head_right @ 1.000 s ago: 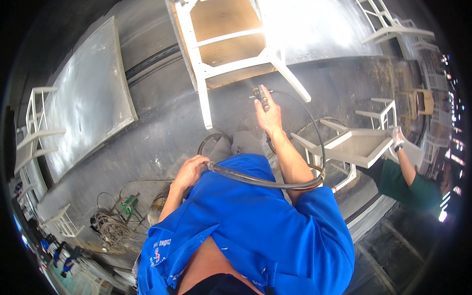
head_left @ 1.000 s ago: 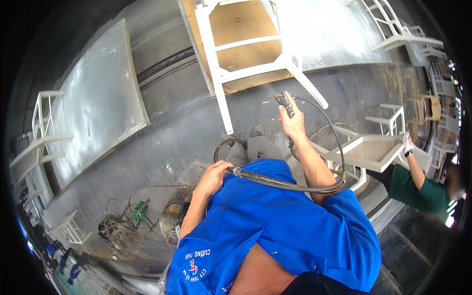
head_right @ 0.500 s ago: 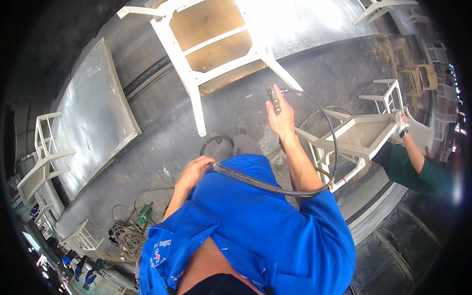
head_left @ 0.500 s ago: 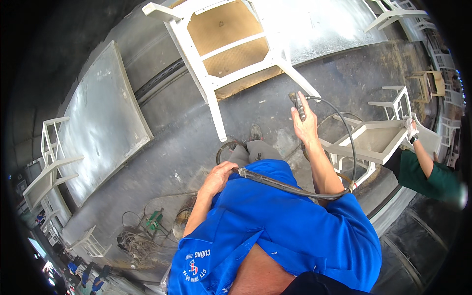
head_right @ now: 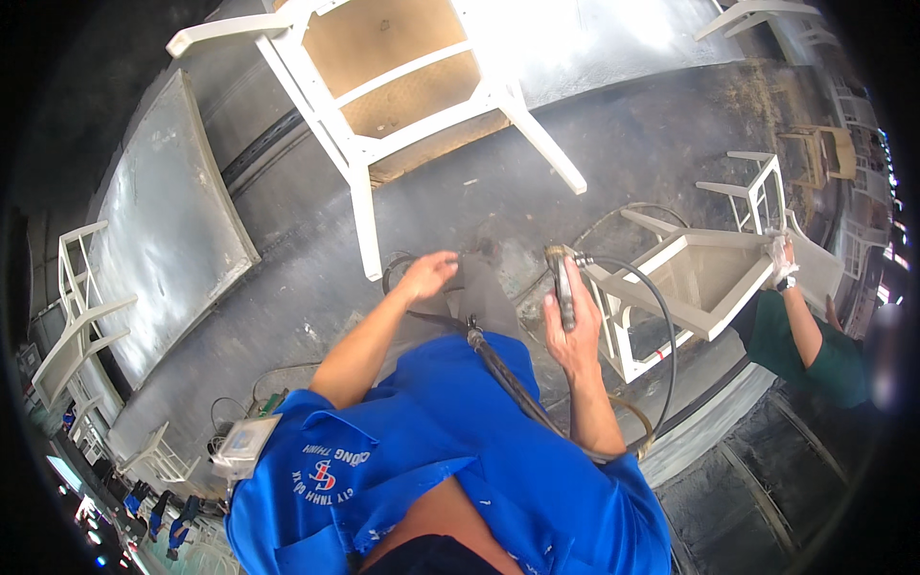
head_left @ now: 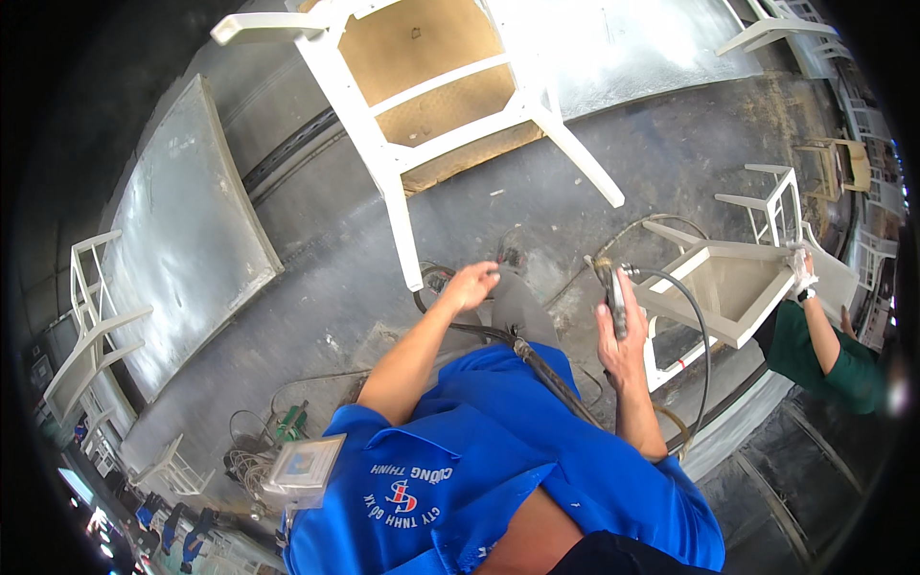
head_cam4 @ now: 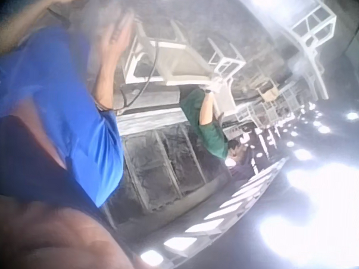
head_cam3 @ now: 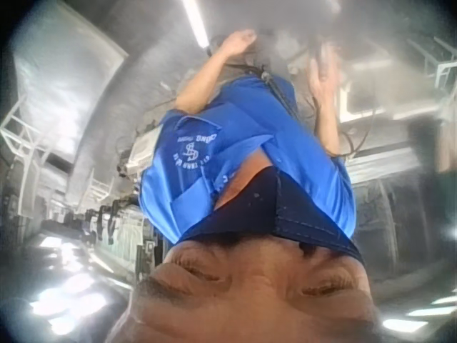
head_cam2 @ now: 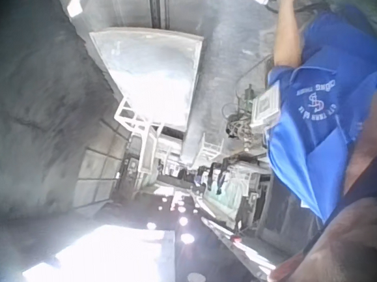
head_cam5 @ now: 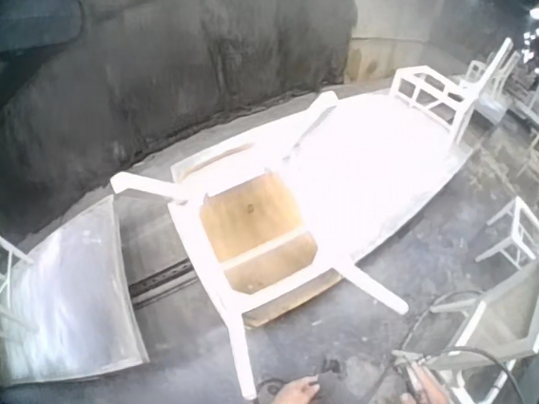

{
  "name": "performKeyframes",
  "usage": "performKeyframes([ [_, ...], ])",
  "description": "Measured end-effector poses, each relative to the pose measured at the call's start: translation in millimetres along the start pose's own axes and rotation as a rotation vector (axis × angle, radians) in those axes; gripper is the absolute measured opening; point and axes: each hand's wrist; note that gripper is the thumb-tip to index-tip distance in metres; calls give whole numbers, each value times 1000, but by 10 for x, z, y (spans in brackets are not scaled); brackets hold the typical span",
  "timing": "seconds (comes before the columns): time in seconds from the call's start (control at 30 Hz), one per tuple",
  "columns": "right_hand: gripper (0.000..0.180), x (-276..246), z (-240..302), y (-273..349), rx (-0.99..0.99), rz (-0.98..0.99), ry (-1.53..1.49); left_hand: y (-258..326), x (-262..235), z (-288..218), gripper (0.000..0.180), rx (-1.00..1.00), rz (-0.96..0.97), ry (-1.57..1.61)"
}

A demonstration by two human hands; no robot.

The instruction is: The person spray paints white chair frames using a handheld spray gun. They repeatedly pick up chairs, rotate them to coat all sides, and place them back on the floor. The process is repeated for multiple chairs in a workshop setting.

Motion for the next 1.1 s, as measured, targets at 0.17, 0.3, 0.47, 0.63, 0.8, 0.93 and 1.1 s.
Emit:
performKeyframes([
  [0.17,63,-313,-165,-18,2,81,-12,-1058,-55,357,31,-257,-400,155],
  [0.3,64,-597,-397,-106,-41,185,70,-1923,-315,427,37,-335,-578,208],
  [0.47,69,-739,-620,-203,24,275,75,-2896,-492,260,46,-299,-762,487],
  [0.63,72,-882,-773,-286,125,370,98,-3537,-443,60,51,-310,-875,657],
  [0.8,70,-965,-919,-332,135,390,158,-3768,-372,-116,50,-340,-1047,759],
  [0.93,70,-967,-1015,-363,104,383,182,-3896,-251,-309,47,-334,-1007,670],
  [1.1,69,-981,-1081,-381,77,390,181,-4075,-73,-489,46,-270,-1053,677],
])
Point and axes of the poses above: each hand's wrist, its own y-axis away from the middle knuckle, its own x-axis out of the palm, z = x × y, and after that the axes turned 6 degrees about x, right-handed
